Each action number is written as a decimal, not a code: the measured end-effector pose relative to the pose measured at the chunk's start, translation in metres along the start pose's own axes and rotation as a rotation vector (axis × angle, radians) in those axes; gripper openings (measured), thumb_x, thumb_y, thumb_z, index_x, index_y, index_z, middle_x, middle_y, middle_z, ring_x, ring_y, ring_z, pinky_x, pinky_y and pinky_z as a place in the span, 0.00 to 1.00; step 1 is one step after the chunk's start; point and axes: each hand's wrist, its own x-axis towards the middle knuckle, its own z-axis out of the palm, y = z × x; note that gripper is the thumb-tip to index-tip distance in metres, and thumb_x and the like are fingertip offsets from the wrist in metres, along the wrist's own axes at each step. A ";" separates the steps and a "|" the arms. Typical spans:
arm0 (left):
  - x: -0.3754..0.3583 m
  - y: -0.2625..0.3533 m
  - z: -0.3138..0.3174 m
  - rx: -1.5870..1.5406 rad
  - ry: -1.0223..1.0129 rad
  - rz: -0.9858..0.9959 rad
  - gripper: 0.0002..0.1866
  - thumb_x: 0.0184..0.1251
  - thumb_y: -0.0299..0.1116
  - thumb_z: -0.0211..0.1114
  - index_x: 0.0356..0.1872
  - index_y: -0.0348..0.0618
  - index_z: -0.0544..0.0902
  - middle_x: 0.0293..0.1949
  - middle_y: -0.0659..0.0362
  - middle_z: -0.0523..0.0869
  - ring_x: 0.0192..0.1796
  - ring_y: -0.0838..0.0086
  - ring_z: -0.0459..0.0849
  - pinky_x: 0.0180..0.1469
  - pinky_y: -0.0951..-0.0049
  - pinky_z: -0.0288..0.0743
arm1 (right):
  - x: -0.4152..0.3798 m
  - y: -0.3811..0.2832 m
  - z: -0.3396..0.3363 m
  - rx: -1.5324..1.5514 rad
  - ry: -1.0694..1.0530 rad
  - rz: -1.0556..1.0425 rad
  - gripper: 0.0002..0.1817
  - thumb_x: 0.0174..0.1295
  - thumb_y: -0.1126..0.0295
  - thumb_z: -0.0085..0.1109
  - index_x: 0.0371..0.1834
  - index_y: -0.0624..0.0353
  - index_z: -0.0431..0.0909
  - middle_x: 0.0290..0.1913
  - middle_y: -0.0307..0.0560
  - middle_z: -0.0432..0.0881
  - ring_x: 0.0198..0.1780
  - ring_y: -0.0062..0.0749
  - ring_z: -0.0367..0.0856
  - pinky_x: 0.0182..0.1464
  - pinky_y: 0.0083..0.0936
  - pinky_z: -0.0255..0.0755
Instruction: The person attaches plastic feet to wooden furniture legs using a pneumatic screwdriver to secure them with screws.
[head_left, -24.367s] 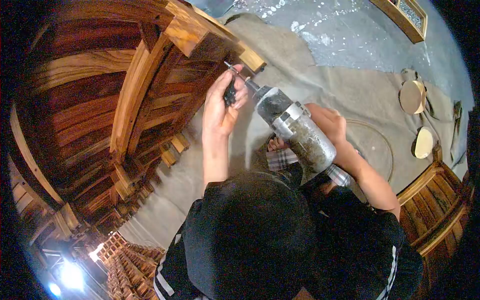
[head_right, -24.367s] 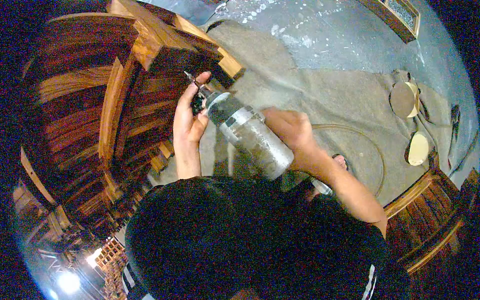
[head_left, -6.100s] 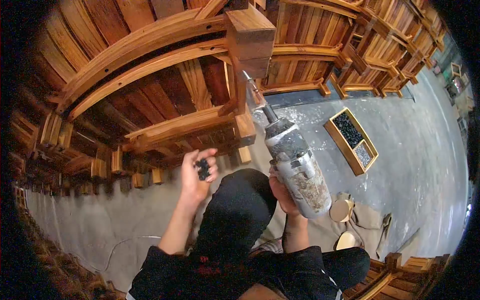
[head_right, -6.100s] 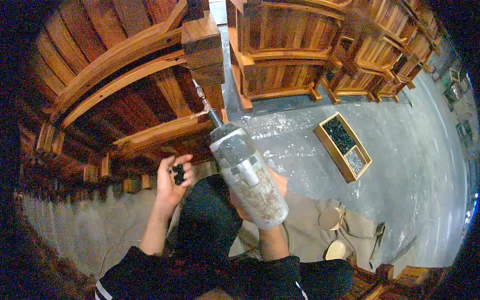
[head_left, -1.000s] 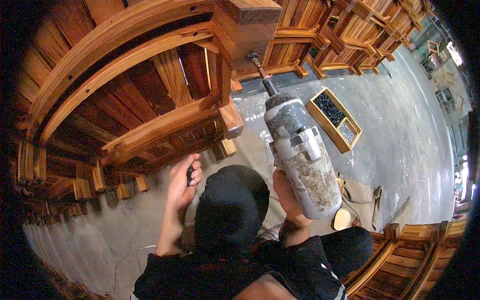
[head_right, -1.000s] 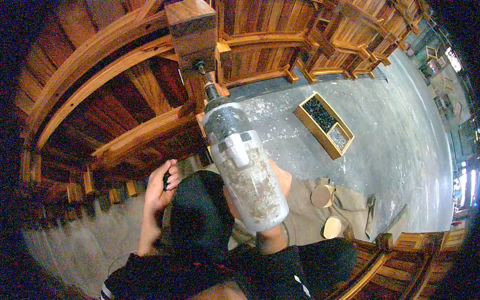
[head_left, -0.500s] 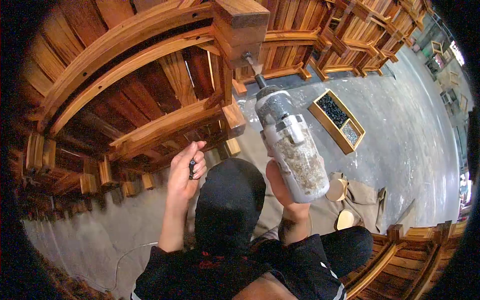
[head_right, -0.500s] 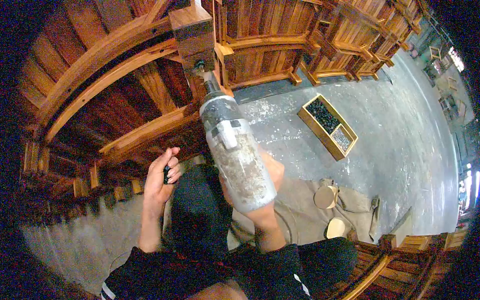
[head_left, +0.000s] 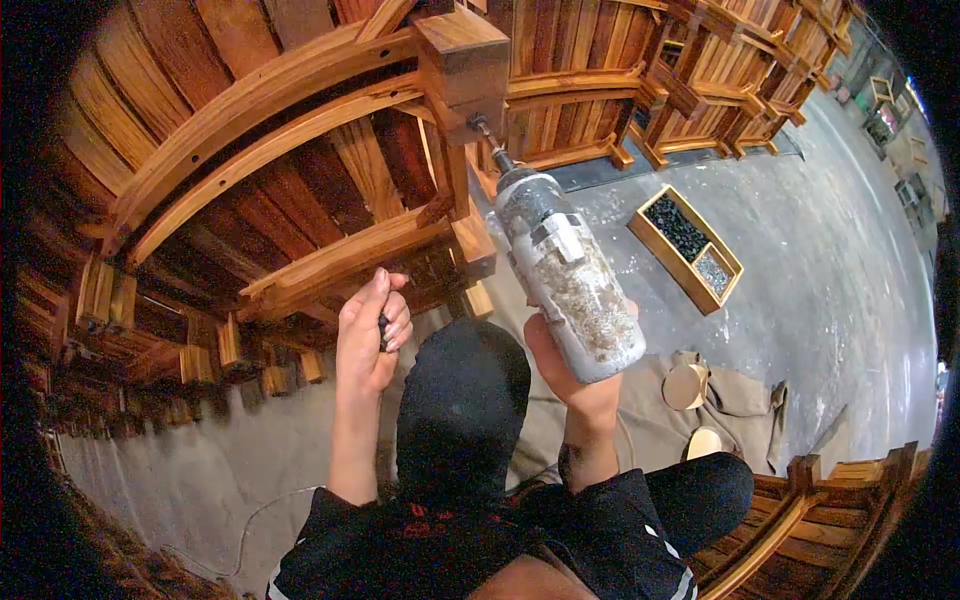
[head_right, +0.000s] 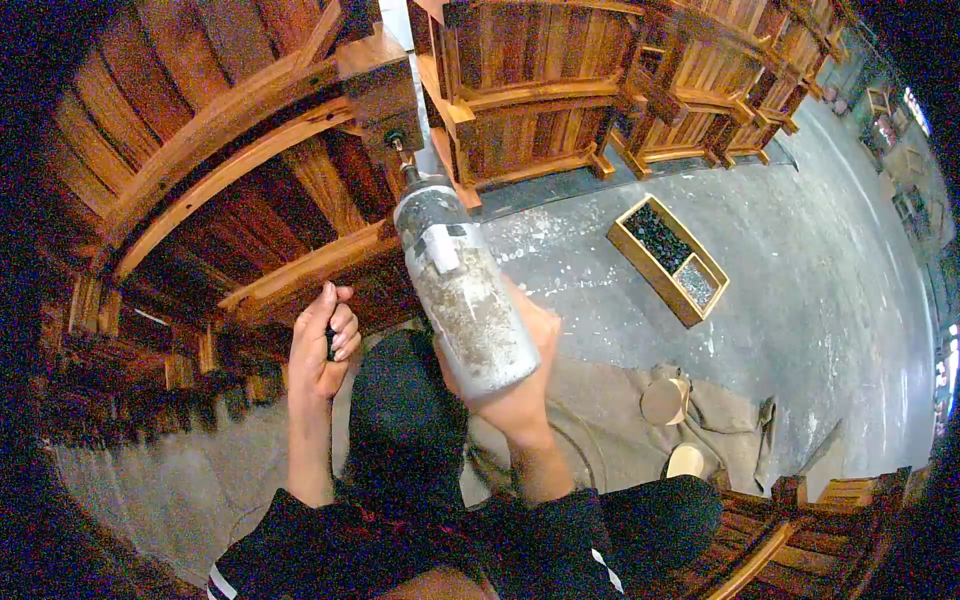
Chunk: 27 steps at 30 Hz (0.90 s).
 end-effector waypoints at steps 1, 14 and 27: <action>0.001 0.003 0.005 0.007 -0.018 0.011 0.13 0.71 0.39 0.54 0.37 0.38 0.76 0.17 0.68 0.64 0.16 0.87 0.60 0.15 0.87 0.52 | 0.000 0.001 -0.001 -0.026 0.007 -0.031 0.19 0.38 0.73 0.65 0.39 0.62 0.80 0.38 0.55 0.82 0.35 0.47 0.82 0.39 0.30 0.75; 0.024 0.045 0.086 -0.007 -0.260 0.215 0.15 0.72 0.42 0.53 0.35 0.39 0.76 0.16 0.69 0.65 0.15 0.87 0.59 0.15 0.87 0.51 | -0.015 0.007 -0.007 0.220 -0.208 -0.001 0.17 0.40 0.71 0.65 0.35 0.68 0.78 0.36 0.57 0.82 0.36 0.49 0.83 0.40 0.30 0.75; 0.026 0.051 0.106 0.138 -0.362 0.077 0.16 0.72 0.43 0.52 0.34 0.38 0.76 0.16 0.69 0.66 0.15 0.87 0.60 0.14 0.87 0.52 | -0.034 0.027 0.002 0.162 -0.090 0.010 0.19 0.41 0.70 0.66 0.37 0.69 0.78 0.38 0.58 0.83 0.37 0.46 0.84 0.41 0.29 0.76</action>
